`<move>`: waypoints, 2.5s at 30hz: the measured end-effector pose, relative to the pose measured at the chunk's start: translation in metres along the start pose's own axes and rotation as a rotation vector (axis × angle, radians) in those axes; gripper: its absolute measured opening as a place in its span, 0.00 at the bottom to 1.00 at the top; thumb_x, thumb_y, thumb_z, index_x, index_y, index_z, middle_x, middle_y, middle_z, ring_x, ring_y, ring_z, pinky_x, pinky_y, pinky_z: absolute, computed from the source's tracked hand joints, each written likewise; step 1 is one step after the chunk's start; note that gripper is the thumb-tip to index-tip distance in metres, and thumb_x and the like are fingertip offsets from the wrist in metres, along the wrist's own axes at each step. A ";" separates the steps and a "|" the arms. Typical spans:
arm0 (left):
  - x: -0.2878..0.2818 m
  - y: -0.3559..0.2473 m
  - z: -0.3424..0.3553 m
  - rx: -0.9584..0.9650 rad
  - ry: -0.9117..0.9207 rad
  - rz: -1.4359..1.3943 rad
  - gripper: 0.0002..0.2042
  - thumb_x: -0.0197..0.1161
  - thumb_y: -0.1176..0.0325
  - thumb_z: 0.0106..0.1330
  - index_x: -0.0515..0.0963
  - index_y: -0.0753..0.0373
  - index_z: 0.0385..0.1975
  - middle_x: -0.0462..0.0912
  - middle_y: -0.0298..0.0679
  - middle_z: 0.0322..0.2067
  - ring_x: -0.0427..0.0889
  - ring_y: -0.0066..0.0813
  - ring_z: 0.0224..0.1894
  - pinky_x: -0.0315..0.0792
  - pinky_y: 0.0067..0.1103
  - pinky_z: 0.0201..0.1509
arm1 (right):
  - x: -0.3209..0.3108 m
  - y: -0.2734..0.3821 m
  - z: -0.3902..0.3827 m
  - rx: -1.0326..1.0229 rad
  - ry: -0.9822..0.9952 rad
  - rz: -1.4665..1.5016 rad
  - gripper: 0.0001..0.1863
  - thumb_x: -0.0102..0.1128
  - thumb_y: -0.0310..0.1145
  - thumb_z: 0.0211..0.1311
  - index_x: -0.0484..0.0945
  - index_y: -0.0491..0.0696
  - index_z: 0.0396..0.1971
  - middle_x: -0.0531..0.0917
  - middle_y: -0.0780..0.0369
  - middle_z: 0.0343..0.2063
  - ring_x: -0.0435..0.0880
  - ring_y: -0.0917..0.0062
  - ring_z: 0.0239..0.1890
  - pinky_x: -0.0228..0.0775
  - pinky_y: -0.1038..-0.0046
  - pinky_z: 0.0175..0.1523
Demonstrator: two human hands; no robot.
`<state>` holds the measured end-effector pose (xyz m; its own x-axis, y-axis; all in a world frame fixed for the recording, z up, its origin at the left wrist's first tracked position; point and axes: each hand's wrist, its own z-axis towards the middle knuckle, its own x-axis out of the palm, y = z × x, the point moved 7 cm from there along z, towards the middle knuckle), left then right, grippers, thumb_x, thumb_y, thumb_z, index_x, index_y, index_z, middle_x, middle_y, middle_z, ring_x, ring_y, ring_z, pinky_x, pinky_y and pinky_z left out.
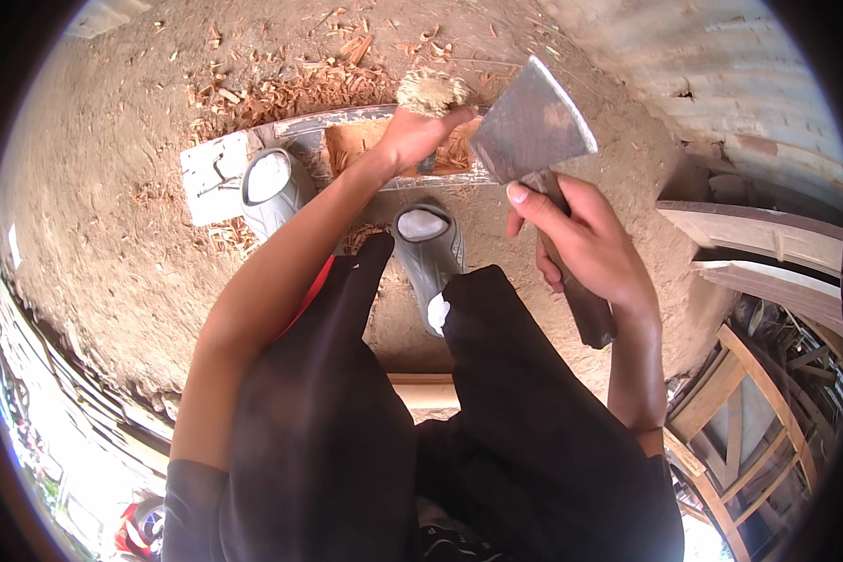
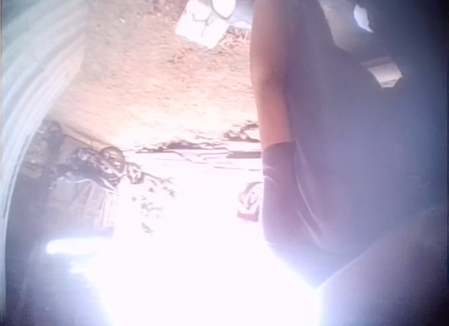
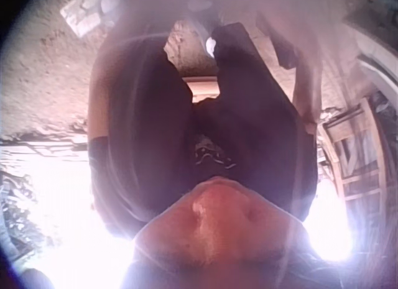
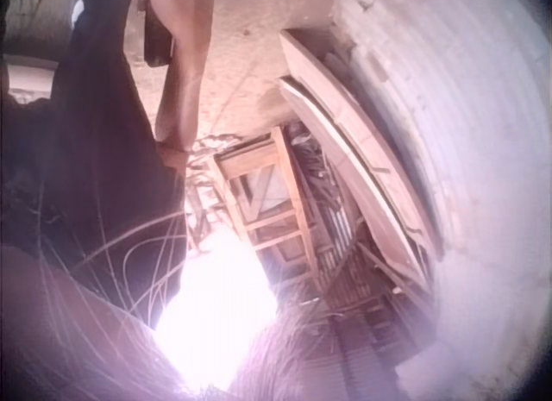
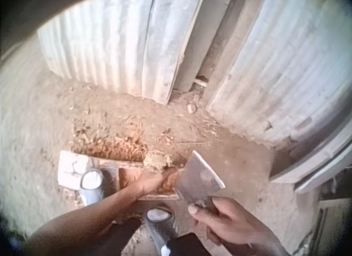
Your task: The person uses a small axe to carve a rectangular piece of wood placed on the ground. They repeatedly strike the wood to remove shavings and shape it.
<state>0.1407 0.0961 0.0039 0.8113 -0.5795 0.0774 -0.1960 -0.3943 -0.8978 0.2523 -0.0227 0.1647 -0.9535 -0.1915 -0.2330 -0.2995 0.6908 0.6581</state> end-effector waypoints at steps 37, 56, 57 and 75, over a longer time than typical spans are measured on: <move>0.014 -0.013 0.021 0.316 0.075 -0.223 0.22 0.67 0.74 0.63 0.74 0.64 0.58 0.82 0.42 0.52 0.80 0.33 0.56 0.74 0.29 0.62 | 0.002 0.066 0.051 -0.139 0.038 -0.183 0.22 0.55 0.50 0.75 0.75 0.42 0.34 0.78 0.64 0.28 0.72 0.83 0.11 0.65 0.77 0.16; 0.011 -0.005 0.032 0.371 -0.094 -0.068 0.18 0.65 0.72 0.64 0.77 0.63 0.54 0.84 0.43 0.49 0.81 0.37 0.53 0.74 0.30 0.60 | -0.021 0.106 0.031 -0.208 -0.214 -0.087 0.25 0.55 0.55 0.73 0.75 0.45 0.33 0.79 0.62 0.31 0.69 0.83 0.11 0.61 0.79 0.17; 0.009 -0.003 0.032 0.355 -0.111 -0.096 0.18 0.65 0.72 0.64 0.77 0.63 0.54 0.83 0.43 0.50 0.81 0.37 0.54 0.74 0.30 0.61 | -0.021 0.104 0.032 -0.201 -0.208 -0.088 0.25 0.55 0.55 0.73 0.75 0.45 0.33 0.79 0.62 0.31 0.69 0.83 0.11 0.61 0.78 0.17; 0.004 -0.015 0.028 0.316 -0.088 -0.104 0.20 0.64 0.75 0.62 0.76 0.64 0.55 0.84 0.42 0.48 0.82 0.34 0.51 0.74 0.29 0.59 | -0.005 0.055 0.094 -0.048 0.040 -0.110 0.24 0.59 0.54 0.69 0.73 0.44 0.31 0.77 0.63 0.28 0.72 0.83 0.13 0.65 0.76 0.18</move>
<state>0.1627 0.1195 0.0057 0.8649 -0.4791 0.1501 0.0592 -0.1995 -0.9781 0.2437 0.0818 0.1353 -0.9150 -0.2928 -0.2777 -0.4031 0.6297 0.6641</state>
